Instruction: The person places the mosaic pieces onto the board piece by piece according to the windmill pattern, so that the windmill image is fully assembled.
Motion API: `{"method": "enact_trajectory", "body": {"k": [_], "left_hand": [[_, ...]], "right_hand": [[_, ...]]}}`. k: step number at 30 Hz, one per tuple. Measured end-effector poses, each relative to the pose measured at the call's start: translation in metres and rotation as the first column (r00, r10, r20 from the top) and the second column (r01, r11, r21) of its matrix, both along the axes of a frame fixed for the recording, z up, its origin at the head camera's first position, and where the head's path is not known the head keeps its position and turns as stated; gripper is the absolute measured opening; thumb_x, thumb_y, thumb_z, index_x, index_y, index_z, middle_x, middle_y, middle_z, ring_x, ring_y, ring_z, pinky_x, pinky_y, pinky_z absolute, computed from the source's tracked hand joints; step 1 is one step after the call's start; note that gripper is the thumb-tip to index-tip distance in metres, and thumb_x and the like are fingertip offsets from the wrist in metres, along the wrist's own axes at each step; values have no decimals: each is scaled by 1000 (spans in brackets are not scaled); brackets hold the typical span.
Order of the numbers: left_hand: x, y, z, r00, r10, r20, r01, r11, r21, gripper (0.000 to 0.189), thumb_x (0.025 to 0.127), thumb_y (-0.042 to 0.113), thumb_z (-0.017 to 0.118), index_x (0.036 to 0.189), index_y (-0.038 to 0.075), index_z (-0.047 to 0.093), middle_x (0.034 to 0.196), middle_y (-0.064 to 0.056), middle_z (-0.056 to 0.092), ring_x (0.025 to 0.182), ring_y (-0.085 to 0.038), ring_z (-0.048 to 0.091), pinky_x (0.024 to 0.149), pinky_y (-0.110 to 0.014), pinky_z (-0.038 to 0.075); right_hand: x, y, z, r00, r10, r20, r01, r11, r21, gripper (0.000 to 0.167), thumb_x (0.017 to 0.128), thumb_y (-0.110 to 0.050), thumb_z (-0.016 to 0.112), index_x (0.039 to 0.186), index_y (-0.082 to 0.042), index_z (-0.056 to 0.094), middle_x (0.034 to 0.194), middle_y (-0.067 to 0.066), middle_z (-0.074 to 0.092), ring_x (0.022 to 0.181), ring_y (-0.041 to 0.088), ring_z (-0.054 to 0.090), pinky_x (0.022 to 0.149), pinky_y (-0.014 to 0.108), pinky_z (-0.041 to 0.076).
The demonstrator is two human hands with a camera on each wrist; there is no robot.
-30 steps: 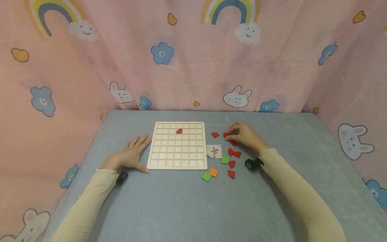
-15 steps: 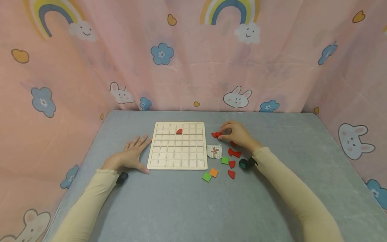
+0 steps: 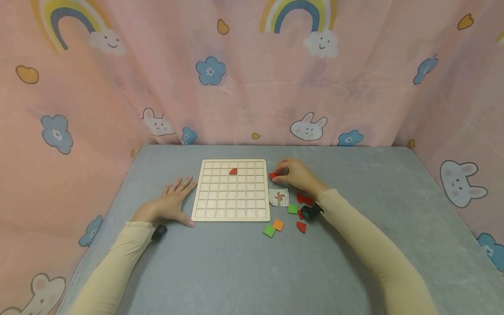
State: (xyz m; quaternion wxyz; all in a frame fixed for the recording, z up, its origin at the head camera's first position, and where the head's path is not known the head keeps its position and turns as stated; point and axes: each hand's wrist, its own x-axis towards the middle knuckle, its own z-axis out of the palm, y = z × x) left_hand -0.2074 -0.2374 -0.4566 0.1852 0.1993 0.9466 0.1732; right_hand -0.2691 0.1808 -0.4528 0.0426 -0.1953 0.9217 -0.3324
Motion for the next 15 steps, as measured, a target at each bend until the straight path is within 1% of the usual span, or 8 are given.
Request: {"method": "enact_trajectory", "body": {"k": [3, 9, 15], "left_hand": [[0, 0, 0, 1000, 1, 0, -1, 1000, -1, 137, 56, 54, 92, 160, 10, 12, 168, -19, 1, 152, -49, -5, 115, -75, -2], [-1, 0, -1, 1000, -2, -3, 2, 1000, -5, 138, 56, 54, 92, 160, 11, 11, 168, -19, 0, 152, -50, -5, 115, -75, -1], [-1, 1, -1, 1000, -5, -4, 5, 1000, -8, 138, 57, 55, 91, 160, 11, 11, 168, -19, 0, 152, -50, -5, 115, -75, -1]], "right_hand": [[-1, -7, 1, 1000, 25, 4, -25, 999, -23, 22, 84, -26, 80, 100, -13, 75, 109, 3, 66, 95, 21, 59, 86, 38, 51], [-5, -19, 0, 998, 56, -5, -56, 998, -10, 25, 84, -28, 80, 104, -14, 76, 110, 3, 66, 96, 20, 61, 85, 37, 53], [-9, -32, 1, 995, 93, -21, -93, 996, -10, 24, 84, -27, 80, 104, -15, 75, 109, 2, 66, 88, 18, 59, 78, 33, 51]]}}
